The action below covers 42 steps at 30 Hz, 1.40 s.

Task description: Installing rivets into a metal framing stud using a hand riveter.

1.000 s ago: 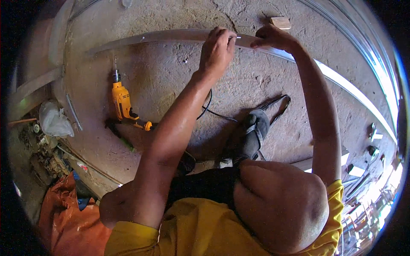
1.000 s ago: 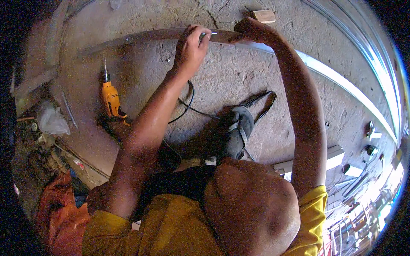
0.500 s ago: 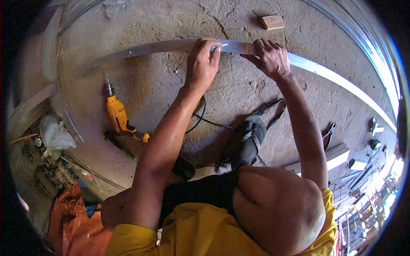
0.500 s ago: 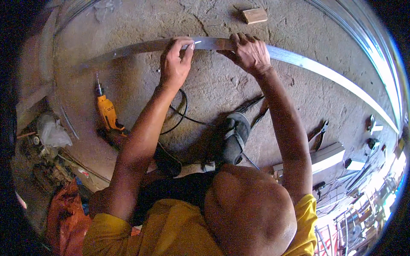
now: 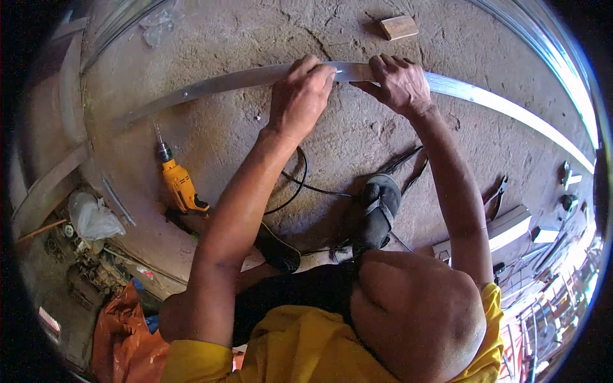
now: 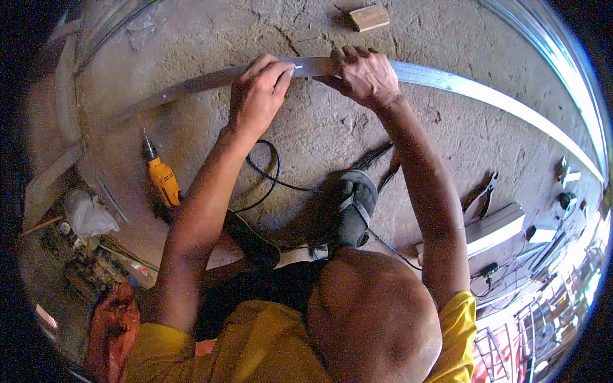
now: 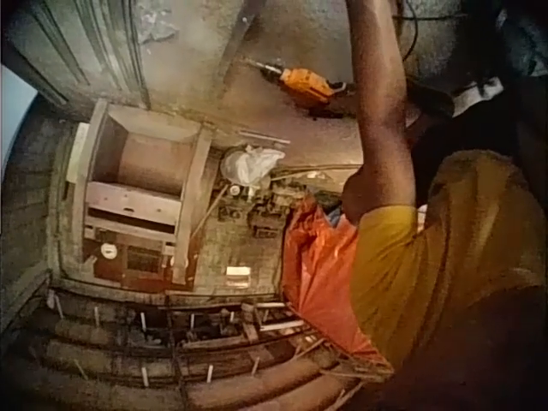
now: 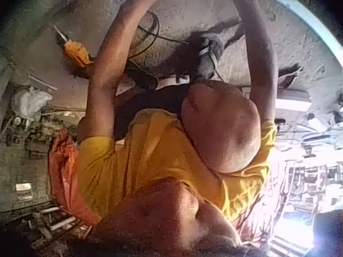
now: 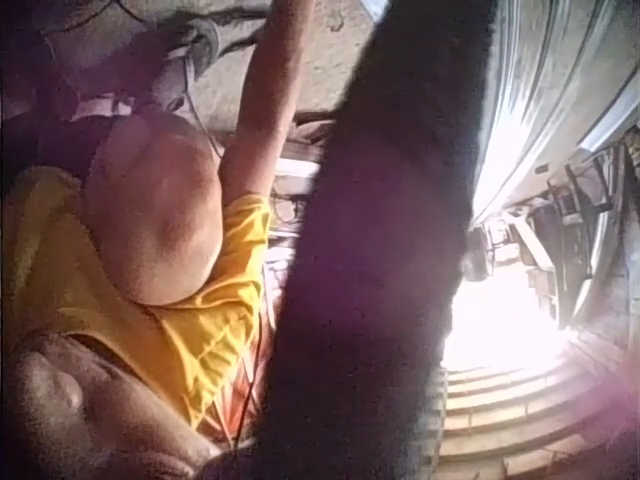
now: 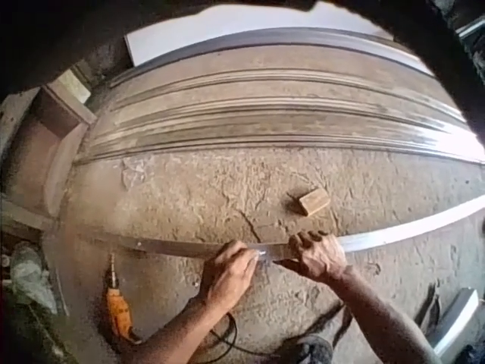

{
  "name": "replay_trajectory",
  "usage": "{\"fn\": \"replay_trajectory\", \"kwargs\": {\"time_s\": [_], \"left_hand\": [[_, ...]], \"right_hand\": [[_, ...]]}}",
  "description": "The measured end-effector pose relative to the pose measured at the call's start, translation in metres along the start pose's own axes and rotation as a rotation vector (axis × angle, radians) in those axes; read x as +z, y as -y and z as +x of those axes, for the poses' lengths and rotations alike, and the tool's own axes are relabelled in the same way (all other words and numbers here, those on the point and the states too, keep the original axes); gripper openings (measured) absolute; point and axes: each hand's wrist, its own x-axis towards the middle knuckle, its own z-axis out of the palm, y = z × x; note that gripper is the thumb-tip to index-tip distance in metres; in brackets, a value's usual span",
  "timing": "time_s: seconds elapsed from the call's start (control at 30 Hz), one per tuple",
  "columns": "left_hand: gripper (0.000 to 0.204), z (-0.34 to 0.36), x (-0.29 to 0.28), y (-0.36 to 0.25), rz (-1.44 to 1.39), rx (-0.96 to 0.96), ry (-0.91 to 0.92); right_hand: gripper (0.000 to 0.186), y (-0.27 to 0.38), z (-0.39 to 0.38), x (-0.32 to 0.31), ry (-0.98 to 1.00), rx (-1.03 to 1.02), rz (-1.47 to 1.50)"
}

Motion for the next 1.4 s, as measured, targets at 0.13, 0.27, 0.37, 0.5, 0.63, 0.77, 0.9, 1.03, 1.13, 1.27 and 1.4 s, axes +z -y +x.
{"fn": "replay_trajectory", "kwargs": {"time_s": [0.13,0.27,0.37,0.5,0.63,0.77,0.9,1.03,1.13,1.27,1.4], "left_hand": [[0.009,0.01,-0.004,0.004,0.065,0.055,0.064],[0.007,0.021,-0.008,-0.006,0.222,0.199,0.233],[0.007,0.035,-0.012,-0.018,0.365,0.377,0.324],[0.008,0.049,-0.007,-0.016,0.449,0.542,0.434],[0.009,0.052,-0.003,-0.018,0.648,0.577,0.547],[0.016,0.036,-0.012,-0.012,0.428,0.35,0.465],[0.036,0.007,-0.025,-0.025,-0.025,-0.036,-0.013],[0.038,-0.077,-0.084,0.033,-0.129,-0.407,-0.711],[0.039,-0.195,-0.152,0.139,0.235,-0.684,-1.031],[0.04,-0.314,-0.186,0.202,0.168,-0.996,-1.305],[0.031,-0.392,-0.174,0.215,0.396,-1.201,-0.96]], "right_hand": [[0.051,0.004,0.002,-0.005,0.264,0.125,0.032],[0.05,0.005,0.004,-0.012,0.292,0.128,0.047],[0.05,0.002,0.002,-0.011,0.284,0.122,0.035],[0.05,-0.002,-0.002,-0.01,0.289,0.125,0.043],[0.032,-0.008,-0.007,0.018,0.268,0.107,0.004],[0.039,0.011,0.008,-0.007,0.283,0.176,0.052],[0.036,-0.008,-0.009,0.002,0.06,0.122,0.04],[0.04,0.006,0.004,-0.013,0.201,0.191,0.081],[0.038,0.016,0.016,-0.019,0.154,0.134,0.078],[0.039,0.018,0.015,-0.013,0.106,0.126,0.115],[0.04,0.008,0.007,-0.01,0.186,0.211,0.159]]}}
